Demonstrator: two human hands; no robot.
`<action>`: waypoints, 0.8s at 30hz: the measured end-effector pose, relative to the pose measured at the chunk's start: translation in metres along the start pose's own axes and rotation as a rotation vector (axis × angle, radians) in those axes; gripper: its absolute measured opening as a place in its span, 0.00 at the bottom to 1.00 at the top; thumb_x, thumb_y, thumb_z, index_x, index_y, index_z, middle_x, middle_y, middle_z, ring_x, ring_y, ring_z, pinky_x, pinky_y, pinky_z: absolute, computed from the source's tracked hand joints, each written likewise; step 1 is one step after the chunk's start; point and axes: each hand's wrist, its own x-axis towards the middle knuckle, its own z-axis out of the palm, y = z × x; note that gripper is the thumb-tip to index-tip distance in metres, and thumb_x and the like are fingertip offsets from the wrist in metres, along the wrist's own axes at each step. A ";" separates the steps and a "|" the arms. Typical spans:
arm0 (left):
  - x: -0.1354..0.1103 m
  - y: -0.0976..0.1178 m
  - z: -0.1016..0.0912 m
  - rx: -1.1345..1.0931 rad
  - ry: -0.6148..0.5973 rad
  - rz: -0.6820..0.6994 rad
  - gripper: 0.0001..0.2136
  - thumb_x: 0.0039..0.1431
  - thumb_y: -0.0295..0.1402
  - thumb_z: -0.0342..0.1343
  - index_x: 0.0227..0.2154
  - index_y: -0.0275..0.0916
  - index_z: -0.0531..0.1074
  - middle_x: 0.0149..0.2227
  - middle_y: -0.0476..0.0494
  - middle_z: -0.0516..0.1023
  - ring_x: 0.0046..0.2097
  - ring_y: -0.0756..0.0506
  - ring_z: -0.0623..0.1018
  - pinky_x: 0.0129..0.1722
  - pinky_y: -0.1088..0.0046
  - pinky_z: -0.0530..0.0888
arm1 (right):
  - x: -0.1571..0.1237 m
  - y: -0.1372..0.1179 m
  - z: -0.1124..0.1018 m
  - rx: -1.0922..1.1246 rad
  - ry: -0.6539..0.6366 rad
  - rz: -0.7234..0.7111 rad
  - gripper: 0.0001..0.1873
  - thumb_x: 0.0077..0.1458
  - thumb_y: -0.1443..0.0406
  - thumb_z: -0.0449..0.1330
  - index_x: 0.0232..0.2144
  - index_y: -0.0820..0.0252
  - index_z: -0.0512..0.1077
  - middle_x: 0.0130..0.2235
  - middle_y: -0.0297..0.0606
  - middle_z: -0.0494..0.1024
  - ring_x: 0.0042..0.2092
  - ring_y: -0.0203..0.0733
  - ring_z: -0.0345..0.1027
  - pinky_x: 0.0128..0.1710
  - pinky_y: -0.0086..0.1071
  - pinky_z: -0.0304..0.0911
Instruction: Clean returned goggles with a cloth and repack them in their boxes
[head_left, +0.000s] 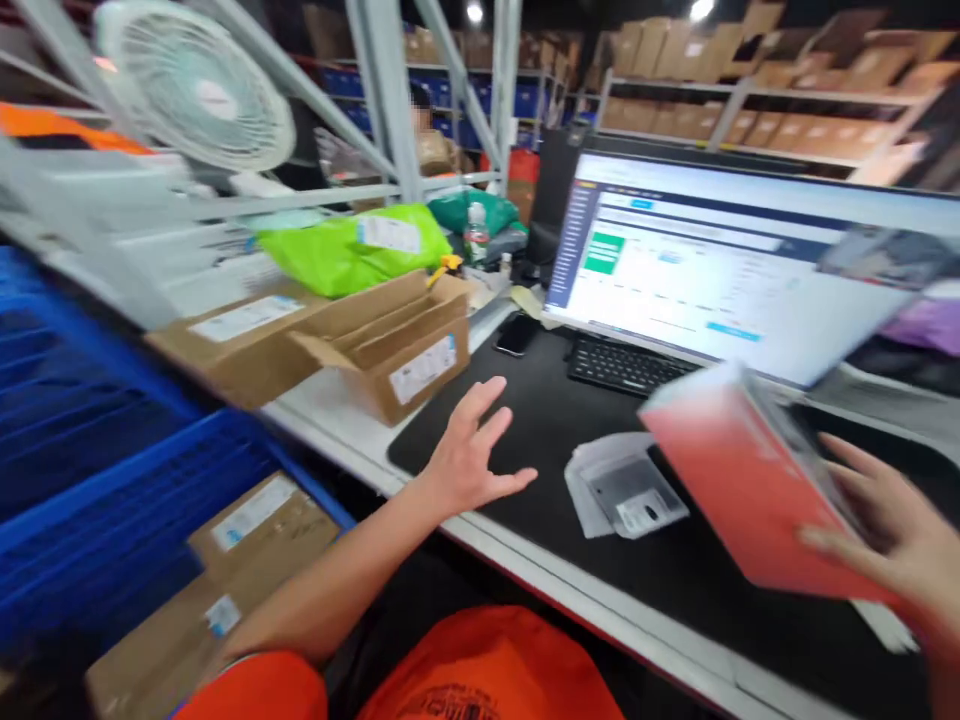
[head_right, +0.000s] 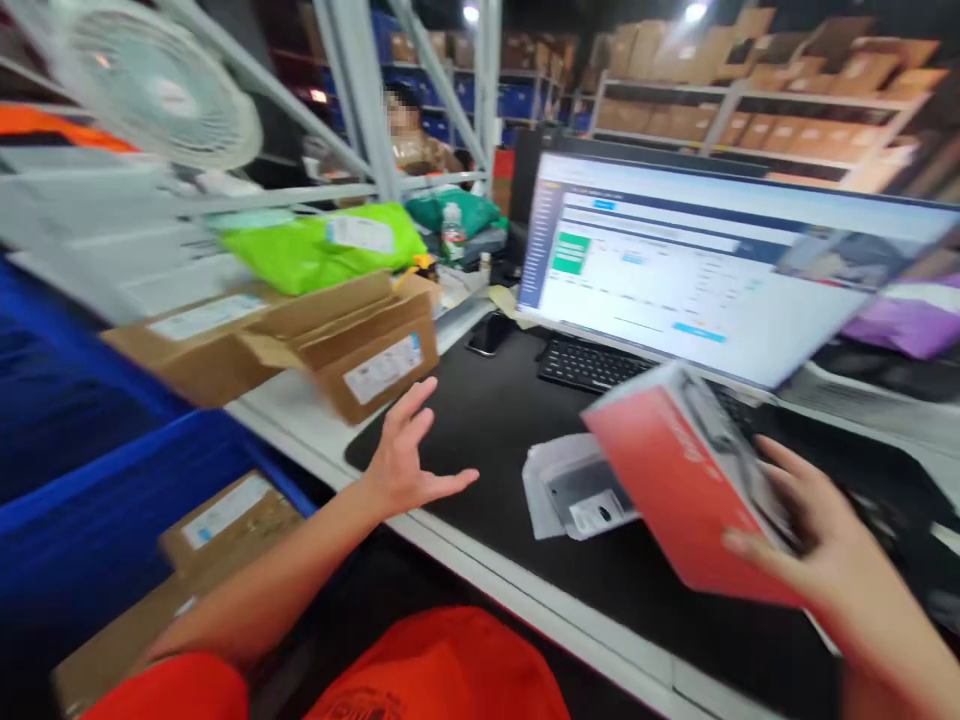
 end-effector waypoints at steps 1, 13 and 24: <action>0.011 0.007 0.009 -0.071 -0.097 0.100 0.51 0.47 0.46 0.71 0.68 0.49 0.45 0.68 0.29 0.54 0.69 0.28 0.60 0.64 0.39 0.62 | 0.002 -0.011 0.005 0.171 -0.079 0.090 0.53 0.38 0.52 0.74 0.66 0.43 0.59 0.62 0.55 0.69 0.56 0.68 0.71 0.46 0.54 0.72; 0.062 -0.021 0.054 -0.146 -0.189 0.256 0.25 0.49 0.34 0.69 0.49 0.63 0.71 0.55 0.48 0.75 0.61 0.32 0.71 0.60 0.42 0.64 | 0.043 -0.064 0.081 0.919 -0.798 0.150 0.35 0.55 0.39 0.56 0.50 0.59 0.76 0.49 0.48 0.81 0.50 0.55 0.76 0.48 0.48 0.71; 0.052 -0.017 0.021 0.043 -0.285 -0.424 0.52 0.43 0.44 0.71 0.69 0.41 0.51 0.60 0.33 0.67 0.61 0.29 0.68 0.63 0.50 0.66 | 0.020 0.015 0.108 -0.142 -0.353 -0.402 0.23 0.44 0.68 0.71 0.45 0.50 0.81 0.58 0.41 0.77 0.61 0.59 0.68 0.62 0.53 0.60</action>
